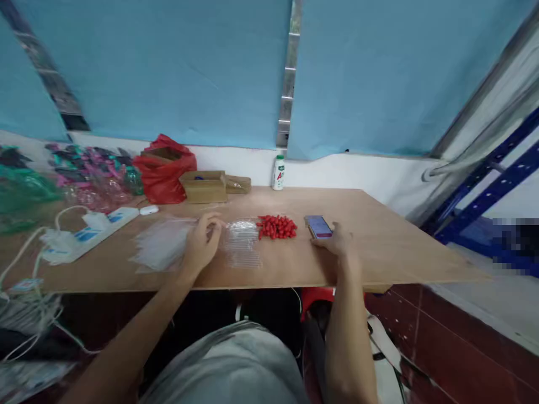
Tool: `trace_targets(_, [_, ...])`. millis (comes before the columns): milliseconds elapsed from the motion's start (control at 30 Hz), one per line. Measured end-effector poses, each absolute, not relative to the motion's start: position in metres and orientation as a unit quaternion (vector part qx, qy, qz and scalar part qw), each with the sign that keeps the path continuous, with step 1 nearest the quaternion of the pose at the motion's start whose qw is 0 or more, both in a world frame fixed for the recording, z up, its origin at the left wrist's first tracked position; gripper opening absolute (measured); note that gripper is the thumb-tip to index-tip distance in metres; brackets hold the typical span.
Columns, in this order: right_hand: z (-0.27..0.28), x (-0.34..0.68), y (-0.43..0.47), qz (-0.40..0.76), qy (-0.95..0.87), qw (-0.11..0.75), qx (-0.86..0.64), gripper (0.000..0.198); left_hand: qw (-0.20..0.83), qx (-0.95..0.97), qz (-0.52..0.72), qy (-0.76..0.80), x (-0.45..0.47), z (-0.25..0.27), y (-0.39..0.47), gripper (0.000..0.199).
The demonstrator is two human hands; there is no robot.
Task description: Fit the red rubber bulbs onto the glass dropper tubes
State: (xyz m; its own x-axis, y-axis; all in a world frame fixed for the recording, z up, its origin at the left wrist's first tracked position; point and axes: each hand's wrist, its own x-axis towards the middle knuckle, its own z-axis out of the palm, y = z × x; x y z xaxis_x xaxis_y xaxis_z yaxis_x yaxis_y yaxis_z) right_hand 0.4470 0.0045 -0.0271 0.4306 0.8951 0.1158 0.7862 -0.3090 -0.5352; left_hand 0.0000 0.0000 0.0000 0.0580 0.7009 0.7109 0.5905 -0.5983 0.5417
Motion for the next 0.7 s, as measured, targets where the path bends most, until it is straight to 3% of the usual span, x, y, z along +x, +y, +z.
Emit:
trace_targets(100, [-0.020, 0.437, 0.001, 0.063, -0.520, 0.248, -0.815, 0.115, 0.045, 0.740, 0.511, 0.435, 0.004, -0.002, -0.006, 0.025])
trace_targets(167, [-0.011, 0.423, 0.001, 0.010, -0.529, 0.269, -0.805, 0.100, 0.028, 0.752, 0.505, 0.423, 0.006, -0.002, -0.009, 0.025])
trace_targets(300, [0.016, 0.371, 0.001, -0.072, -0.585, 0.418, -0.691, 0.055, 0.014, 0.781, 0.488, 0.389, 0.008, 0.001, -0.012, 0.022])
trace_targets(400, [0.032, 0.317, -0.006, -0.080, -0.657, 0.505, -0.554, 0.034, 0.021, 0.794, 0.480, 0.373, 0.008, 0.004, -0.014, 0.022])
trace_targets(533, [0.037, 0.253, -0.022, -0.027, -0.789, 0.460, -0.406, 0.026, 0.021, 0.807, 0.468, 0.359, 0.007, 0.006, -0.016, 0.024])
trace_targets(700, [0.036, 0.222, -0.015, -0.019, -0.860, 0.383, -0.337, 0.031, 0.018, 0.798, 0.472, 0.375, 0.009, 0.015, -0.007, 0.028])
